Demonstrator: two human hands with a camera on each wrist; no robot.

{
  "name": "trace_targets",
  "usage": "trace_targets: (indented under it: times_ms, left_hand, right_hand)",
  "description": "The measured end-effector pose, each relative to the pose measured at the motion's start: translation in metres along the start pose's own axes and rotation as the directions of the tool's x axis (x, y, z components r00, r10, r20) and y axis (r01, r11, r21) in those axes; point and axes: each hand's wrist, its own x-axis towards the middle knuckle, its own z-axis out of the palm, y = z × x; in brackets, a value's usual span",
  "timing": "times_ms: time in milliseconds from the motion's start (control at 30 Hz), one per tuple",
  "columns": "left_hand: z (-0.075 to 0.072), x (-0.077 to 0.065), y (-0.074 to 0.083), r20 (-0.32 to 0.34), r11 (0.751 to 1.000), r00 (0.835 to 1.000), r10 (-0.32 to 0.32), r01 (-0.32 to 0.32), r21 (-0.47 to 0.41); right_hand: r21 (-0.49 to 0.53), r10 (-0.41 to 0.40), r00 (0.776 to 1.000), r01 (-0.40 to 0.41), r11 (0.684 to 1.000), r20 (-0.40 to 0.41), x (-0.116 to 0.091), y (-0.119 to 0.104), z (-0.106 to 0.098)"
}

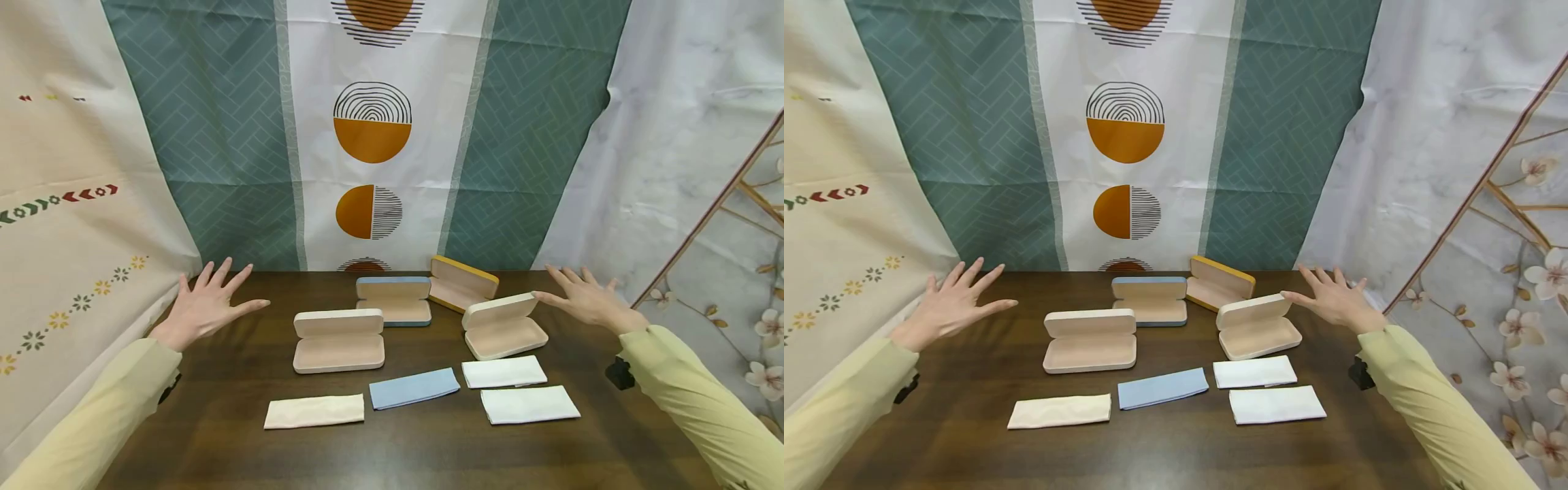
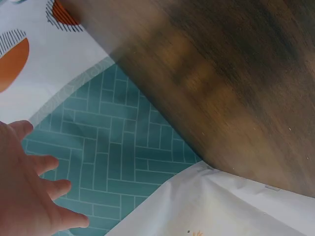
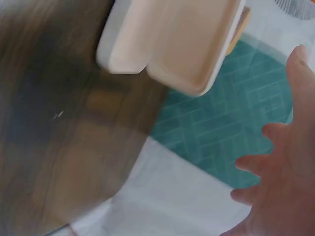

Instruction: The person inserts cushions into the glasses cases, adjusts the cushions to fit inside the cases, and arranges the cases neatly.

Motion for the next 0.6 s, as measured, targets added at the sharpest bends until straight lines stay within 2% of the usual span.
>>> trace_targets:
  times_ms: [200,267,333,400,467,600]
  left_hand:
    - [-0.001,0.0,0.004,0.006,1.0,1.0,0.02,-0.02,-0.017]
    - [-0.002,-0.001,0.007,0.022,0.998,0.998,0.051,-0.05,-0.045]
    - [-0.001,-0.002,0.009,0.044,0.989,0.994,0.098,-0.093,-0.112]
    - [0.0,-0.005,0.011,0.068,0.971,0.988,0.141,-0.125,-0.206]
    - [0.003,-0.007,0.011,0.082,0.941,0.981,0.177,-0.145,-0.306]
    - [0.01,-0.013,0.009,0.094,0.877,0.972,0.213,-0.148,-0.458]
  right_hand:
    - [-0.034,-0.132,0.987,0.13,0.991,-0.089,0.006,-0.037,-0.01]
    - [-0.067,-0.199,0.97,0.191,0.979,-0.139,0.011,-0.054,-0.011]
    - [-0.107,-0.272,0.942,0.255,0.961,-0.196,0.017,-0.071,-0.009]
    - [-0.132,-0.356,0.899,0.332,0.934,-0.256,0.024,-0.085,-0.005]
    - [-0.101,-0.413,0.861,0.401,0.91,-0.297,0.029,-0.099,-0.001]
    - [0.039,-0.476,0.821,0.513,0.858,-0.316,0.037,-0.13,0.01]
